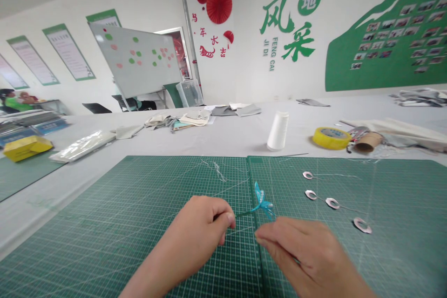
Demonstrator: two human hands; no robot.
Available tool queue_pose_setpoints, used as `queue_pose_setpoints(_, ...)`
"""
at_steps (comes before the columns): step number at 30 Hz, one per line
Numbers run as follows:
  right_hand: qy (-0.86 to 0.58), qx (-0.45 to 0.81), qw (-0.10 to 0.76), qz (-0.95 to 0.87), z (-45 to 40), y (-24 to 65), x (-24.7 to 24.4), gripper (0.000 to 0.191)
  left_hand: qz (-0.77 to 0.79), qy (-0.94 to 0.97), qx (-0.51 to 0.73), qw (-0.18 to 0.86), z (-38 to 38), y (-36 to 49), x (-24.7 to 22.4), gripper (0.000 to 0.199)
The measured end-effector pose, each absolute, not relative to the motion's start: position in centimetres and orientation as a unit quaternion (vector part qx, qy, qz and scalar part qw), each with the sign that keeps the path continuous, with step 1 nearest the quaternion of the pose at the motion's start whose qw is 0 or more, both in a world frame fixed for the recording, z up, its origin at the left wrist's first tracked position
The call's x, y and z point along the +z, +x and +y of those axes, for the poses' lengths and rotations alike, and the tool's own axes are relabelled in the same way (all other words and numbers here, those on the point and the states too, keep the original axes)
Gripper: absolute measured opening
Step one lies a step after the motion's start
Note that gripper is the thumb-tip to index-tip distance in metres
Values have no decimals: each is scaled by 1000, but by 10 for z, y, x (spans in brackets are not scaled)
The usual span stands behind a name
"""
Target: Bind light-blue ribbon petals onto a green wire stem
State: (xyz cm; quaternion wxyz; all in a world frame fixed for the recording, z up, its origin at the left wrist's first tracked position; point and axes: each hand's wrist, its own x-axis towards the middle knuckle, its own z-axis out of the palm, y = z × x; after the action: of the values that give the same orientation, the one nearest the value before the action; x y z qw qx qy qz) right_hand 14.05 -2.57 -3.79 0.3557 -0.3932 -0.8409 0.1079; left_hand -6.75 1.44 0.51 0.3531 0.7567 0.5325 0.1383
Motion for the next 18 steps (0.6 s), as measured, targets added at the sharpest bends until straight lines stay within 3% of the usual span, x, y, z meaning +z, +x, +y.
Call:
queue_pose_setpoints(11, -382, 128, 363, -840, -24, 134, -42, 30, 495, 719, 197, 445, 18, -65, 14, 25)
queue_pose_setpoints(18, -399, 222, 363, -812, -23, 135, -45, 25, 462, 699, 226, 497, 19, -66, 17, 24)
